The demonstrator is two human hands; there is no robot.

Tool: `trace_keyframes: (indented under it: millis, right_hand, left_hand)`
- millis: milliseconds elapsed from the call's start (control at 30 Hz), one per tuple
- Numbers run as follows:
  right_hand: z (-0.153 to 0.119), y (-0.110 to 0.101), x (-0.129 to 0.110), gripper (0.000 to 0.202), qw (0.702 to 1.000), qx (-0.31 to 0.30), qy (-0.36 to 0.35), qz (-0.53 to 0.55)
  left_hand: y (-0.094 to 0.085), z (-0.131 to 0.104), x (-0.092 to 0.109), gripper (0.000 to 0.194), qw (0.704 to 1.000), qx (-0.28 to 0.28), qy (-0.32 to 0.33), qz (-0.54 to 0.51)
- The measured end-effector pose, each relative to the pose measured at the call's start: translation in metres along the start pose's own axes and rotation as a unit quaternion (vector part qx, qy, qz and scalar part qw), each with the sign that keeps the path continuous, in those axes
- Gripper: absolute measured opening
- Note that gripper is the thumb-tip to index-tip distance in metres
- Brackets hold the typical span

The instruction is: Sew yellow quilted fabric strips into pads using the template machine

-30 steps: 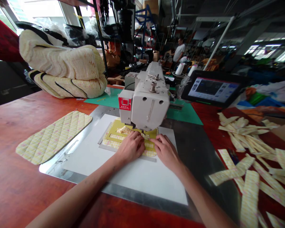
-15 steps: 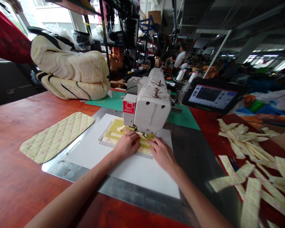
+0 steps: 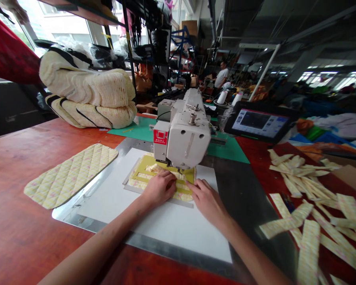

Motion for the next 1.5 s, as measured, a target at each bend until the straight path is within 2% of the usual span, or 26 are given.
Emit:
trace_keyframes:
  millis: [167,300,467,633,733,833,900,933,1033,1100,1167,1233,1333,1400,1500]
  right_hand:
    - [-0.006,-0.006,0.002,0.044,0.999,-0.011,0.015,0.026]
    - [-0.010,-0.014,0.010,0.035,0.991,-0.036,0.058,0.114]
    - [-0.024,-0.024,0.054,0.035,0.979,-0.037,0.114,0.162]
    - [-0.043,-0.026,0.097,0.038,0.976,-0.039,0.144,0.160]
    - [-0.055,-0.032,0.116,0.037,0.977,-0.007,0.150,0.148]
    - [-0.071,-0.042,0.137,0.043,0.977,0.018,0.170,0.129]
    - [-0.083,-0.047,0.151,0.047,0.976,0.017,0.184,0.118]
    - [-0.089,-0.048,0.157,0.049,0.975,0.015,0.188,0.114]
    - [-0.106,-0.051,0.169,0.051,0.973,0.007,0.200,0.110]
    - [-0.115,-0.050,0.173,0.052,0.972,0.004,0.205,0.114]
    - [-0.120,-0.049,0.174,0.056,0.972,0.010,0.204,0.114]
    - [-0.121,-0.047,0.174,0.061,0.974,0.015,0.198,0.112]
    - [-0.119,-0.040,0.174,0.066,0.975,0.017,0.192,0.107]
    - [-0.119,-0.034,0.174,0.068,0.976,0.017,0.189,0.110]
    - [-0.120,-0.024,0.176,0.067,0.974,0.009,0.196,0.114]
  left_hand:
    - [0.005,0.002,0.003,0.022,1.000,-0.008,-0.003,0.001]
    - [0.000,-0.013,0.009,0.021,0.999,-0.023,0.006,-0.033]
    - [-0.021,-0.060,0.016,0.013,0.998,0.011,-0.028,-0.047]
    - [-0.039,-0.106,0.024,0.012,0.992,0.032,-0.102,-0.071]
    - [-0.044,-0.124,0.031,0.012,0.982,0.050,-0.150,-0.099]
    - [-0.042,-0.137,0.034,0.014,0.965,0.079,-0.200,-0.152]
    - [-0.038,-0.144,0.030,0.020,0.935,0.121,-0.254,-0.214]
    - [-0.035,-0.147,0.027,0.026,0.910,0.146,-0.289,-0.259]
    - [-0.022,-0.148,0.021,0.044,0.789,0.195,-0.384,-0.437]
    - [-0.016,-0.141,0.030,0.046,0.707,0.202,-0.416,-0.536]
    - [-0.014,-0.132,0.048,0.044,0.655,0.191,-0.428,-0.593]
    - [-0.015,-0.123,0.070,0.038,0.635,0.171,-0.423,-0.623]
    - [-0.017,-0.117,0.093,0.033,0.643,0.151,-0.411,-0.628]
    - [-0.017,-0.117,0.100,0.032,0.646,0.151,-0.411,-0.625]
    - [-0.015,-0.119,0.103,0.031,0.633,0.151,-0.412,-0.638]
Point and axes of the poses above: each hand's wrist, its own z-axis towards the middle knuckle, its own y-axis out of the palm, x = y × z, the point moved 6 cm from there along z, towards the middle knuckle, and after that the axes turned 9 degrees about -y, right-handed, at the moved point
